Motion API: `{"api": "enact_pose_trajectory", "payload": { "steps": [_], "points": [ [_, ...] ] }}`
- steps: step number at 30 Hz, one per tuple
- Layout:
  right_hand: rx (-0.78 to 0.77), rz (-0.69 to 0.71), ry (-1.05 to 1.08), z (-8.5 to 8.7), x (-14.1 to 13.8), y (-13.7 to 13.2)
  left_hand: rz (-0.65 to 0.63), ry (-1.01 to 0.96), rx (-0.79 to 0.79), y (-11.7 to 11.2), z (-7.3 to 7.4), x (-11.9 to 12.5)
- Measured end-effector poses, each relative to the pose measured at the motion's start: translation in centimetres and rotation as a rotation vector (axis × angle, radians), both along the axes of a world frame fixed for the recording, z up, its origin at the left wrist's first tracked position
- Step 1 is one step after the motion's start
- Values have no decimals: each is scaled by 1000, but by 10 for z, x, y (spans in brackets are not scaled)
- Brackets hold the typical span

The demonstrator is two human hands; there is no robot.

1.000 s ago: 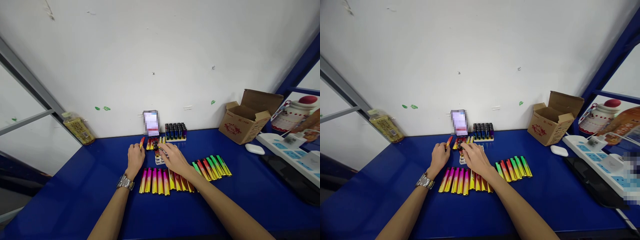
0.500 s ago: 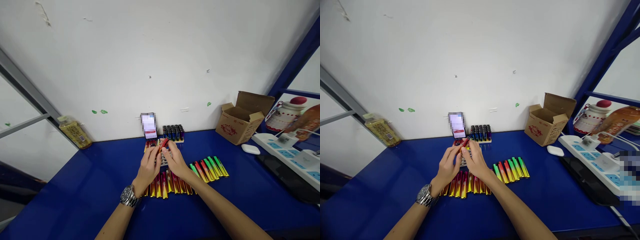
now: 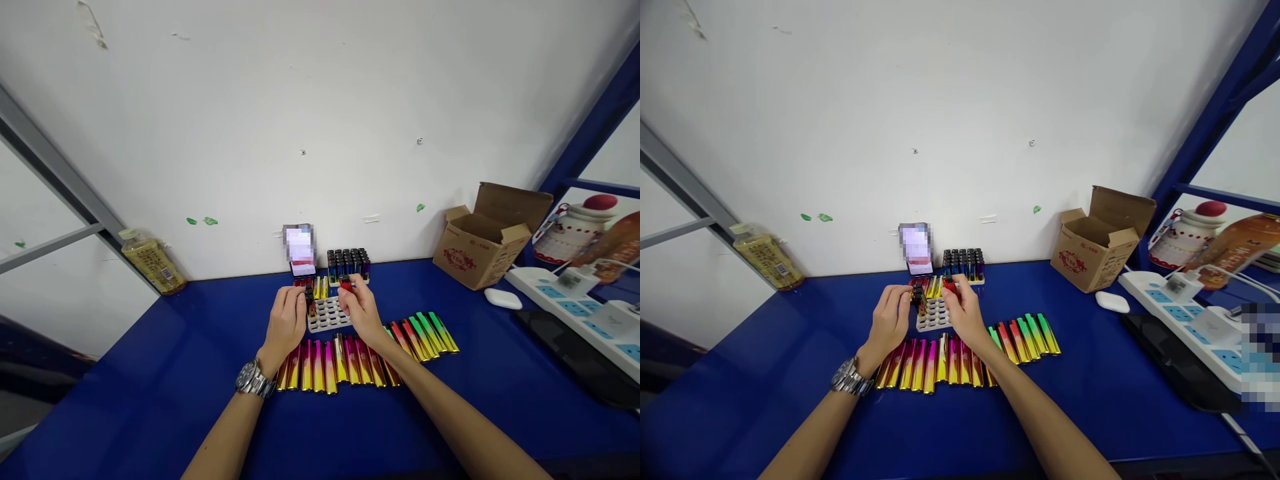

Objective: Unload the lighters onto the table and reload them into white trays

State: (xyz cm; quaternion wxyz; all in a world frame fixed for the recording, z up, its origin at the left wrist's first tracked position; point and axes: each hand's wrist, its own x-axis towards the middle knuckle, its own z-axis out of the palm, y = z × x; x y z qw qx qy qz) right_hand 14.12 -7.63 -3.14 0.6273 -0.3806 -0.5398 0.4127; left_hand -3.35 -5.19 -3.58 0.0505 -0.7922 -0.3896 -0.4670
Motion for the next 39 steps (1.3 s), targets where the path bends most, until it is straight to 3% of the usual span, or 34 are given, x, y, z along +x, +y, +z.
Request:
{"api": "enact_pose_trajectory", "payload": {
  "steps": [6,10,16,39],
  "points": [
    [-217,81,138,3,3,0,96,9,-163,15,-7,-14],
    [-390,30,263,6,4,0,123,41,-220,20,-13,-17],
    [-517,-96,327,16,2,1,110,61,-244,22,-15,-17],
    [-497,-107,309,10,1,1,294,239,-329,28,-18,-20]
  ]
}}
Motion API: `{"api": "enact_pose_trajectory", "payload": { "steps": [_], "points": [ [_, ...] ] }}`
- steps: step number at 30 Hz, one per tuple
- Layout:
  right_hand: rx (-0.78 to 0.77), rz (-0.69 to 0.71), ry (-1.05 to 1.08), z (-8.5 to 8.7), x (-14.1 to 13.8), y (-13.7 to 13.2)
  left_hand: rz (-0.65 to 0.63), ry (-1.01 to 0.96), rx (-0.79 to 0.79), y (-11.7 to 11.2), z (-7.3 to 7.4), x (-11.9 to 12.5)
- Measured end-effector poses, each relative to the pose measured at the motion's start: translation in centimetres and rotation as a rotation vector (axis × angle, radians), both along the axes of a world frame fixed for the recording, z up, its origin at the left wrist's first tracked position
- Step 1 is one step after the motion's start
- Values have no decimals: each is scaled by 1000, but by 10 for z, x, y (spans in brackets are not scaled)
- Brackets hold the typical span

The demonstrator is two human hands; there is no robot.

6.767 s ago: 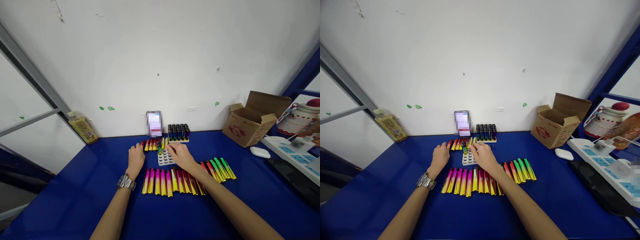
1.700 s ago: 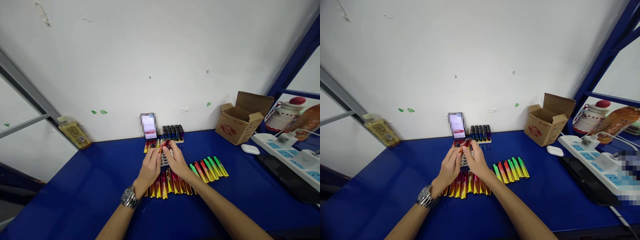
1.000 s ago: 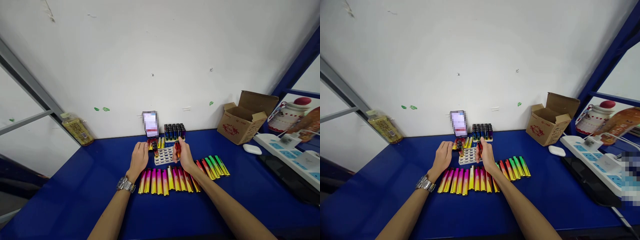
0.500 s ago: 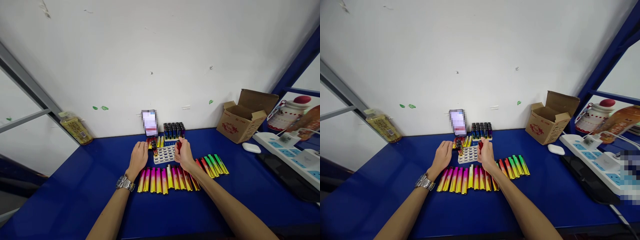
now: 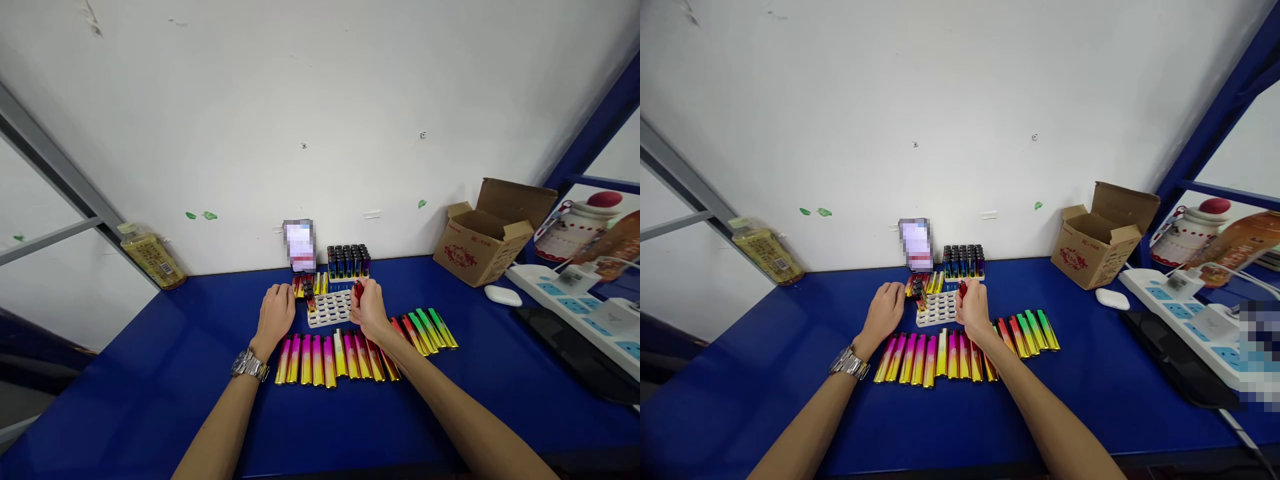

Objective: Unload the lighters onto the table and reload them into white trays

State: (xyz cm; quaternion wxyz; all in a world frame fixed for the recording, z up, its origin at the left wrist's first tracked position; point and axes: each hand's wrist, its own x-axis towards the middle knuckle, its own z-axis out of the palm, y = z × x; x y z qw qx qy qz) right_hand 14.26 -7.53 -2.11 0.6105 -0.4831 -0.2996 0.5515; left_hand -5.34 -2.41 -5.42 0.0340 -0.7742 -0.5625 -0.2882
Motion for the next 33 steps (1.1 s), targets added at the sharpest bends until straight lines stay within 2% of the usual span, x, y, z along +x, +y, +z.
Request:
{"api": "enact_pose_trajectory", "payload": {
  "steps": [6,9,12,15,19,27,33],
  "points": [
    [31,31,-46,-4,1,2,24,103,-37,1,-4,-2],
    [59,101,-57,-4,-1,0,34,134,-34,1,-5,-3],
    [204,208,-106,-5,-4,-3,42,159,-46,1,-4,-3],
    [388,296,-265,-8,-5,-5,53,170,-61,1,-3,-3],
    [543,266,-577,-11,-6,-4,53,154,-73,1,-2,-2],
    [528,327,-617,-14,-13,-4,79,203,-121,-1,4,-1],
    [564,287,-735,-12,-15,-2,113,242,-131,-2,8,-1]
  ]
}}
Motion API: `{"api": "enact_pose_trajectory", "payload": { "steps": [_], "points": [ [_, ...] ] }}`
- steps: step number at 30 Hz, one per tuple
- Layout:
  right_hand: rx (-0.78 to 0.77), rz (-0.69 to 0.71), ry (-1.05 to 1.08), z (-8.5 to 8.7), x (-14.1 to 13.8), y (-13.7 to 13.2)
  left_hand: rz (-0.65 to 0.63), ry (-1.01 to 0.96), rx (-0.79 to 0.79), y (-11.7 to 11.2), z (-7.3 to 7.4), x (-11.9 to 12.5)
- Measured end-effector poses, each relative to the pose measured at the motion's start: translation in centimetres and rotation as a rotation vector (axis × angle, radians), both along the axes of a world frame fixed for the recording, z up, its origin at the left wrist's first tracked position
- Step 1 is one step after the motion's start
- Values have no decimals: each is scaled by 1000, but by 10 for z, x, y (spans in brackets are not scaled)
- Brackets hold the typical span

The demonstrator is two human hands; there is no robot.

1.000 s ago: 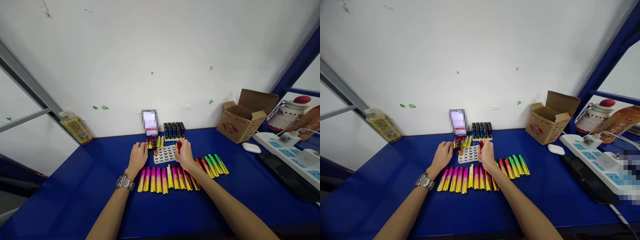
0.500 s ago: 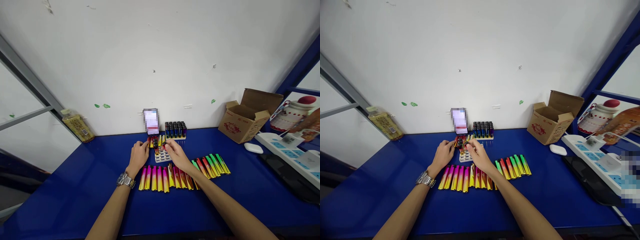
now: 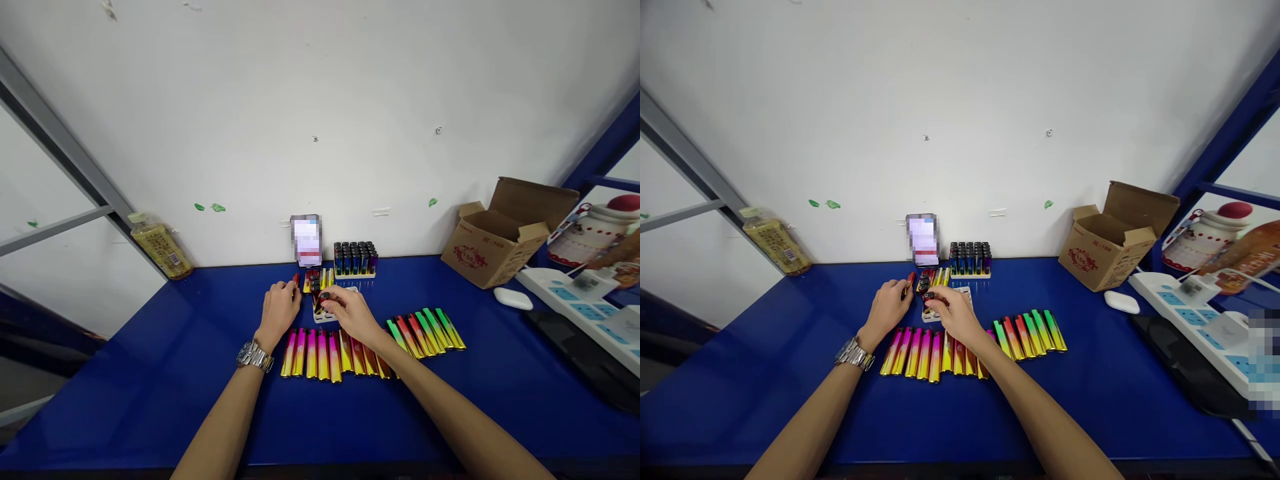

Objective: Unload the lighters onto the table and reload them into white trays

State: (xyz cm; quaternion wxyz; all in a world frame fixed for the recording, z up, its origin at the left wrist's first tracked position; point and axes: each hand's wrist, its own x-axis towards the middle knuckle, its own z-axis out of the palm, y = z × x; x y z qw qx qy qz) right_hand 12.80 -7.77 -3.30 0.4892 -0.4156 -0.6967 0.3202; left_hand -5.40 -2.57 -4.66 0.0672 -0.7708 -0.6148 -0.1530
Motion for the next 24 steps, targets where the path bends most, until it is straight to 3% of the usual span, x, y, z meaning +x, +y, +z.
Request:
{"api": "enact_pose_trajectory", "payload": {
  "steps": [14,20,24],
  "points": [
    [71,14,-146,-2,-7,-1,49,-5,-18,-1,1,1],
    [147,-110,-331,-7,-6,1,98,14,-38,-1,1,2],
    [108,-142,-437,-7,-1,0,123,-16,-46,-1,-1,0]
  ]
}}
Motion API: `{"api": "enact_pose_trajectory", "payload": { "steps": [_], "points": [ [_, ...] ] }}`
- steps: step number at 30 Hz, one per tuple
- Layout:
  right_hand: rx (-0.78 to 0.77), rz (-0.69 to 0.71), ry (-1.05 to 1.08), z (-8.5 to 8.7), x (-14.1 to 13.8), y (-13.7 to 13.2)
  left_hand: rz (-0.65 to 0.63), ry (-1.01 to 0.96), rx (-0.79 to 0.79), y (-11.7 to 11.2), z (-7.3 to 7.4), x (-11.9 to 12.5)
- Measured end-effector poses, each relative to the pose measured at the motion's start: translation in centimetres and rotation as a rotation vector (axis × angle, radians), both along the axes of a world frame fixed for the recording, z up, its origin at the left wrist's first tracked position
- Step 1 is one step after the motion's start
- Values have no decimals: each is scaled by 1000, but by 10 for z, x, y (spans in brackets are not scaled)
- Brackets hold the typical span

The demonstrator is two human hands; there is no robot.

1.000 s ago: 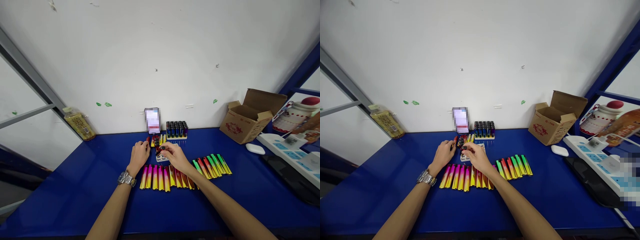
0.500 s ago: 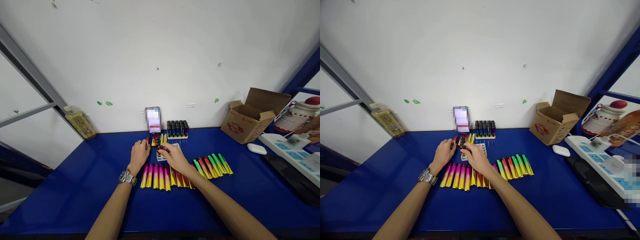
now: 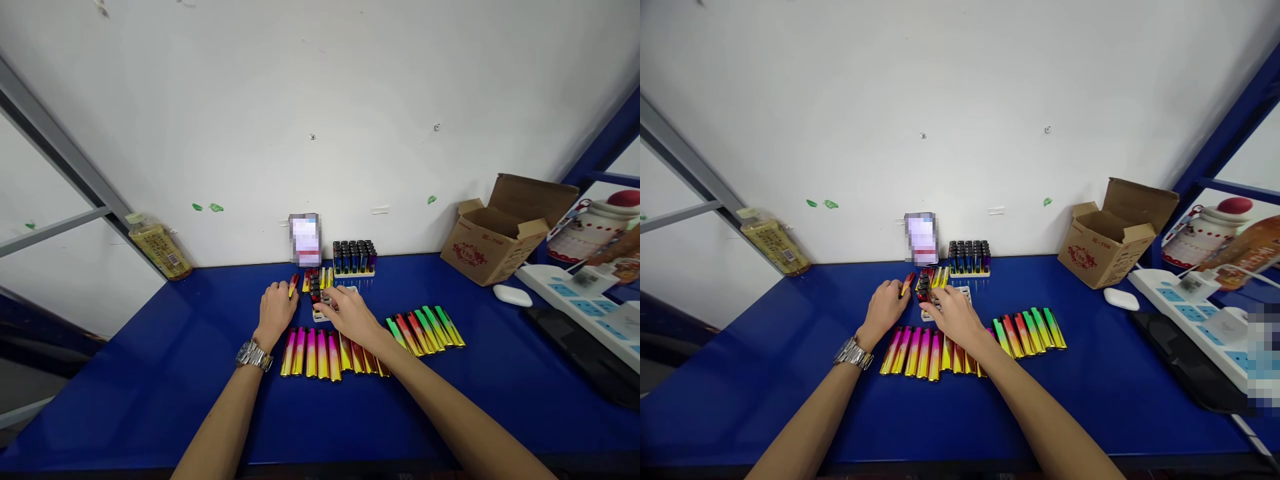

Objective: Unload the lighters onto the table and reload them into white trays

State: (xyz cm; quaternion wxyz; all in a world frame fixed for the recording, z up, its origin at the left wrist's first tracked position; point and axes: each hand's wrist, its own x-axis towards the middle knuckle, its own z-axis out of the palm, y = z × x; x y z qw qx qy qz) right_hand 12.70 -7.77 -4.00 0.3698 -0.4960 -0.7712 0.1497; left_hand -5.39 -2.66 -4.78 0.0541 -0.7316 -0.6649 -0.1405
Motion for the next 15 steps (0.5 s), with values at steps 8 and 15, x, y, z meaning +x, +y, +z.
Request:
{"api": "enact_pose_trajectory", "payload": {
  "steps": [8,15],
  "points": [
    [71,-66,218,9,6,-3,-252,-377,541,-8,10,7],
    [116,2,389,14,4,-6,-639,-438,707,-37,24,34]
  ]
}}
